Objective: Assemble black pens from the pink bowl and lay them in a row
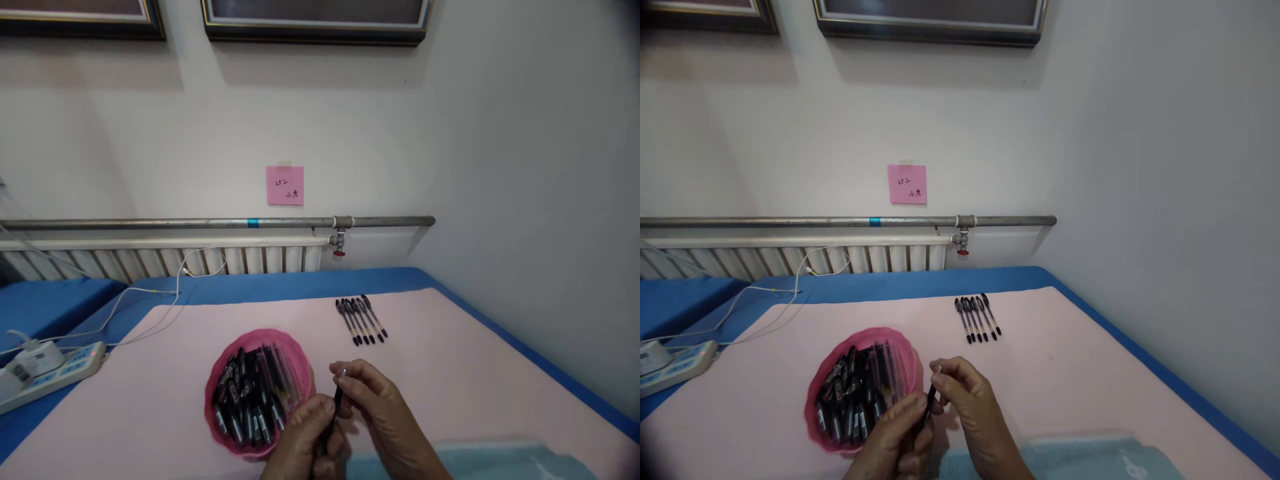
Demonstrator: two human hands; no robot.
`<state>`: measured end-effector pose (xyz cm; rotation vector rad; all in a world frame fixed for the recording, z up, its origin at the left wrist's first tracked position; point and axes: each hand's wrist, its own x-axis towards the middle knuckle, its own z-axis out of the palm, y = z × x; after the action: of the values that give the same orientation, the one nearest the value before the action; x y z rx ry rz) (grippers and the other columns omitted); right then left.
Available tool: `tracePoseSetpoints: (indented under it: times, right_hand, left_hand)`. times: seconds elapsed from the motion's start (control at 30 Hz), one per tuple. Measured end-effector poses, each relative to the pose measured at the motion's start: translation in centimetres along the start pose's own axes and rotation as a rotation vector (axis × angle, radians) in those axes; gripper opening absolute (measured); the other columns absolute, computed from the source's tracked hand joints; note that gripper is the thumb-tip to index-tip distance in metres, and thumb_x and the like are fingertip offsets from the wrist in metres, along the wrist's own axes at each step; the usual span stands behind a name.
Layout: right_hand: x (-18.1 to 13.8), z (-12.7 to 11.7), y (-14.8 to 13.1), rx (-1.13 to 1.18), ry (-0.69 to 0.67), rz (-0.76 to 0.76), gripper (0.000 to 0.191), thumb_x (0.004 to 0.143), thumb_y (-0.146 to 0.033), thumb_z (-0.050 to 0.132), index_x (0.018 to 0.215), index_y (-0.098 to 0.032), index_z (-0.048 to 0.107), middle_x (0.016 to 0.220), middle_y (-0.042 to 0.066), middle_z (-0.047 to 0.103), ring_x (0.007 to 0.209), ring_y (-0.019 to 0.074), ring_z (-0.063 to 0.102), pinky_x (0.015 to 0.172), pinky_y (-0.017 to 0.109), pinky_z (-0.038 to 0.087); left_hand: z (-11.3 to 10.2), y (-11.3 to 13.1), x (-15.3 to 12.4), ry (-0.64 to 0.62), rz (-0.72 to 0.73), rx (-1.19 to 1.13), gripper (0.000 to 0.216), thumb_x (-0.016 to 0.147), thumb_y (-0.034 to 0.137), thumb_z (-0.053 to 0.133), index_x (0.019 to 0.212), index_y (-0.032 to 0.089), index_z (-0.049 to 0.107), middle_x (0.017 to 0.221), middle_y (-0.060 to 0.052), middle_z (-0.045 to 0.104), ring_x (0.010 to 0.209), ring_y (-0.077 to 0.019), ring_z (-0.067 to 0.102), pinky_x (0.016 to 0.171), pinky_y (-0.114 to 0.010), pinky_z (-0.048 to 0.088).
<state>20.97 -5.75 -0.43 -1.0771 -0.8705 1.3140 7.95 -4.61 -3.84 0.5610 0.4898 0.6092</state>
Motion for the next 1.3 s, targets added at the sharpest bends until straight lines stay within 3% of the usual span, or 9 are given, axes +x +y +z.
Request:
tracePoseSetpoints:
  times: [0.1, 0.27, 0.43, 0.6, 0.77, 0.93, 1.3]
  right_hand:
    - [0.0, 0.0, -0.1, 0.025, -0.022, 0.012, 0.031, 0.068, -0.039, 0.071, 0.09, -0.018, 0.071, 0.072, 0.001, 0.062, 0.059, 0.0126, 0.051, 0.06, 0.026, 0.041]
    - [0.1, -0.1, 0.3, -0.006, 0.019, 0.002, 0.023, 0.068, -0.035, 0.073, 0.085, -0.019, 0.071, 0.064, -0.003, 0.056, 0.053, 0.0098, 0.047, 0.054, 0.025, 0.039]
    - [-0.1, -0.1, 0.3, -0.029, -0.008, -0.029, 0.027, 0.072, -0.037, 0.069, 0.091, -0.019, 0.071, 0.079, 0.002, 0.063, 0.061, 0.0122, 0.051, 0.06, 0.026, 0.042]
    - [-0.1, -0.1, 0.2, -0.098, 0.048, -0.025, 0.025, 0.069, -0.037, 0.072, 0.085, -0.018, 0.071, 0.059, -0.002, 0.055, 0.054, 0.0122, 0.048, 0.057, 0.026, 0.042]
    - [-0.1, -0.2, 0.3, -0.039, 0.024, -0.027, 0.029, 0.072, -0.039, 0.068, 0.092, -0.018, 0.07, 0.077, 0.003, 0.063, 0.061, 0.0126, 0.052, 0.06, 0.026, 0.043]
    - [0.0, -0.4, 0.6, -0.08, 0.075, -0.003, 0.025, 0.07, -0.037, 0.07, 0.088, -0.019, 0.07, 0.06, -0.003, 0.055, 0.056, 0.012, 0.049, 0.057, 0.026, 0.041]
    - [0.5, -0.8, 0.9, -0.06, 0.072, 0.041, 0.036, 0.063, -0.043, 0.074, 0.09, -0.02, 0.071, 0.062, 0.001, 0.06, 0.06, 0.0171, 0.053, 0.055, 0.028, 0.042]
  left_hand:
    - [0.0, -0.1, 0.0, 0.012, 0.009, 0.008, 0.038, 0.069, 0.052, 0.065, 0.08, 0.019, 0.049, 0.046, 0.008, 0.045, 0.029, -0.0013, 0.024, 0.034, -0.018, 0.008]
    - [0.1, -0.2, 0.1, 0.005, 0.023, 0.02, 0.042, 0.067, 0.054, 0.066, 0.082, 0.018, 0.051, 0.043, 0.009, 0.043, 0.029, -0.0013, 0.024, 0.035, -0.019, 0.007]
    - [0.3, -0.3, 0.1, 0.047, 0.015, 0.012, 0.042, 0.067, 0.054, 0.066, 0.081, 0.018, 0.051, 0.045, 0.009, 0.045, 0.029, -0.0005, 0.025, 0.034, -0.019, 0.007]
    - [0.4, -0.2, 0.0, 0.072, 0.017, 0.031, 0.043, 0.065, 0.055, 0.067, 0.081, 0.018, 0.049, 0.043, 0.009, 0.044, 0.028, -0.0006, 0.023, 0.034, -0.019, 0.004]
    - [0.8, -0.1, -0.1, 0.107, 0.023, 0.056, 0.046, 0.063, 0.057, 0.067, 0.08, 0.019, 0.047, 0.045, 0.01, 0.044, 0.028, -0.0002, 0.023, 0.033, -0.018, 0.004]
    - [1.3, -0.1, -0.1, 0.166, 0.041, 0.11, 0.052, 0.057, 0.063, 0.067, 0.077, 0.019, 0.048, 0.04, 0.011, 0.041, 0.026, -0.0002, 0.019, 0.031, -0.019, 0.003]
    - [1.7, 0.6, -0.5, 0.209, 0.055, 0.105, 0.051, 0.054, 0.061, 0.069, 0.076, 0.018, 0.052, 0.042, 0.008, 0.044, 0.026, -0.0018, 0.024, 0.033, -0.02, 0.004]
